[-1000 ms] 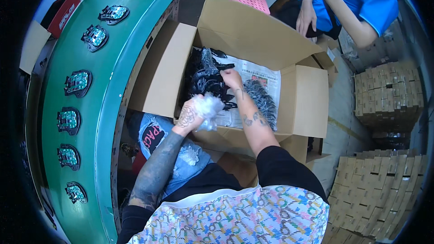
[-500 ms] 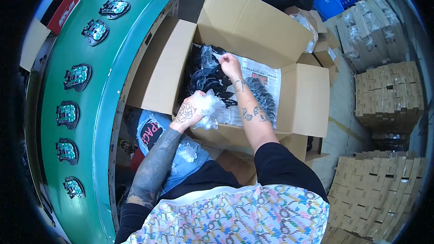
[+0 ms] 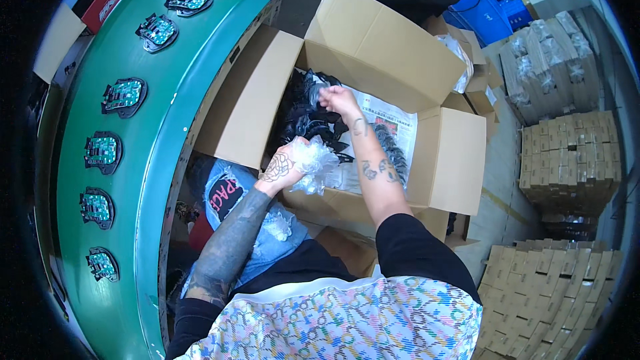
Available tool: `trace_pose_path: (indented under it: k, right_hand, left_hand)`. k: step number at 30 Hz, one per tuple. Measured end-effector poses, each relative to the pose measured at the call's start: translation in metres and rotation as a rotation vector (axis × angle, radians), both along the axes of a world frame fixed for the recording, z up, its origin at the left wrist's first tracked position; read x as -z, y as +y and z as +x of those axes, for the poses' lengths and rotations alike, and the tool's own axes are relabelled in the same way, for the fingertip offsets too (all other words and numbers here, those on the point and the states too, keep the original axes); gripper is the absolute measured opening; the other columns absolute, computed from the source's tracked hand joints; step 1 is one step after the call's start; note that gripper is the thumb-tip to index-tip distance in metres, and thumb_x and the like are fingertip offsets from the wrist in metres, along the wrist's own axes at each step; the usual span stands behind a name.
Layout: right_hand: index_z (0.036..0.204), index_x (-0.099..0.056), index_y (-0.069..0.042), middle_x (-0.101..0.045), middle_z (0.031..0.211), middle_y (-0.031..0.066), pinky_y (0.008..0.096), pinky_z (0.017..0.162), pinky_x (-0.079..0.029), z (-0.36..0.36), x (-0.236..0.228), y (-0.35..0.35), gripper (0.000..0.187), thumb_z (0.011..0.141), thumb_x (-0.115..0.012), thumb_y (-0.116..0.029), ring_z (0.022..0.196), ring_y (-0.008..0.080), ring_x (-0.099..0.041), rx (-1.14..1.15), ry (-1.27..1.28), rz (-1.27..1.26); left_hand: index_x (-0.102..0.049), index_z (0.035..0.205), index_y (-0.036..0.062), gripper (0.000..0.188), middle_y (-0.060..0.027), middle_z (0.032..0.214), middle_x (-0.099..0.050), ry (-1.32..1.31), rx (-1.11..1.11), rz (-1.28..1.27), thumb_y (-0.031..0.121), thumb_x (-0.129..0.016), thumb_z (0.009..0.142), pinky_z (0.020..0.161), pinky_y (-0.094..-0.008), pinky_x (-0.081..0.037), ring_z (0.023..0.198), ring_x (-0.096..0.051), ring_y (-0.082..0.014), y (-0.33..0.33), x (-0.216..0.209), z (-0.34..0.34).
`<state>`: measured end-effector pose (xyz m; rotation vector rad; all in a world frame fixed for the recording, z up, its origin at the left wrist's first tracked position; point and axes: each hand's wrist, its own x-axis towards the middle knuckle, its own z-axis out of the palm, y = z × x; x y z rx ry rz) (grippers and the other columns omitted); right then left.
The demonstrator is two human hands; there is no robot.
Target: The person unpacks small electronic circuit boards from a cardboard box filled with bubble wrap and plastic bags. They remove the protective packaging and place the boards onto a green conveyor belt. The person also briefly inspects one of the boards before continuing to unpack more items.
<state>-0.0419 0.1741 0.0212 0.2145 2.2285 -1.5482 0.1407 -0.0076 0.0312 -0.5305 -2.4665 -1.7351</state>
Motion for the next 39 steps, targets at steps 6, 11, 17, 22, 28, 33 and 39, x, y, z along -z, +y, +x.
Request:
trace_pose_path:
  k: [6,11,17,22,28,33,39]
  right_hand:
    - [0.088,-0.061,-0.010,-0.058,0.073,-0.0022,0.0217,0.063,-0.045,0.022,-0.072,0.011,0.014,0.092,-0.061,-0.024,0.066,0.0082,-0.055,-0.068,-0.053,-0.300]
    - [0.090,-0.059,-0.012,-0.059,0.084,-0.0023,0.0268,0.074,-0.046,0.041,-0.088,0.020,0.014,0.094,-0.057,-0.025,0.081,0.0090,-0.057,-0.093,-0.012,-0.457]
    - [0.112,-0.057,-0.006,-0.058,0.121,0.0134,0.0395,0.094,-0.043,0.058,-0.079,-0.001,0.030,0.099,-0.043,-0.030,0.107,0.0226,-0.056,0.038,0.174,-0.701]
    - [0.112,-0.058,-0.006,-0.058,0.119,0.0184,0.0451,0.100,-0.041,0.065,-0.052,0.005,0.041,0.100,-0.034,-0.037,0.111,0.0315,-0.055,0.175,-0.049,-1.110]
    - [0.086,-0.053,-0.010,-0.065,0.104,0.0138,0.0401,0.083,-0.050,0.068,-0.050,0.013,0.040,0.100,-0.035,-0.043,0.097,0.0255,-0.063,0.164,0.233,-0.707]
    - [0.095,-0.060,-0.004,-0.068,0.098,0.0121,0.0334,0.073,-0.053,0.050,-0.021,0.010,0.027,0.098,-0.047,-0.028,0.089,0.0248,-0.067,0.041,0.212,-0.051]
    - [0.122,-0.059,-0.007,-0.066,0.105,0.0175,0.0345,0.080,-0.051,-0.001,0.040,0.029,0.049,0.081,-0.067,-0.034,0.091,0.0267,-0.066,-0.170,0.250,0.696]
  left_hand:
    - [-0.051,0.104,0.0026,0.034,-0.0155,0.088,-0.064,-0.049,0.041,-0.078,0.021,-0.065,0.079,0.075,-0.0383,-0.050,0.084,-0.064,-0.0316,0.000,0.000,-0.001]
    - [-0.052,0.105,0.0028,0.035,-0.0164,0.091,-0.064,-0.035,0.019,-0.057,0.023,-0.064,0.079,0.076,-0.0387,-0.050,0.085,-0.064,-0.0320,0.002,0.001,-0.003]
    - [-0.054,0.106,0.0025,0.034,-0.0185,0.093,-0.063,0.013,0.020,-0.065,0.024,-0.062,0.081,0.078,-0.0398,-0.049,0.089,-0.063,-0.0341,0.004,0.009,-0.002]
    - [-0.054,0.106,0.0027,0.034,-0.0177,0.093,-0.063,-0.096,0.023,-0.043,0.027,-0.061,0.083,0.077,-0.0393,-0.049,0.088,-0.063,-0.0337,0.005,0.004,-0.002]
    - [-0.060,0.095,0.0037,0.031,-0.0189,0.091,-0.061,-0.052,0.024,-0.034,0.032,-0.050,0.088,0.073,-0.0431,-0.049,0.085,-0.061,-0.0355,0.006,-0.008,0.001]
    - [-0.061,0.100,0.0080,0.024,-0.0126,0.089,-0.063,0.204,0.100,-0.034,0.024,-0.055,0.083,0.077,-0.0389,-0.050,0.086,-0.061,-0.0296,0.008,0.005,0.003]
    - [-0.060,0.104,0.0099,0.032,-0.0135,0.092,-0.062,0.117,0.305,-0.298,0.027,-0.062,0.076,0.076,-0.0409,-0.050,0.086,-0.061,-0.0304,0.015,0.002,0.008]
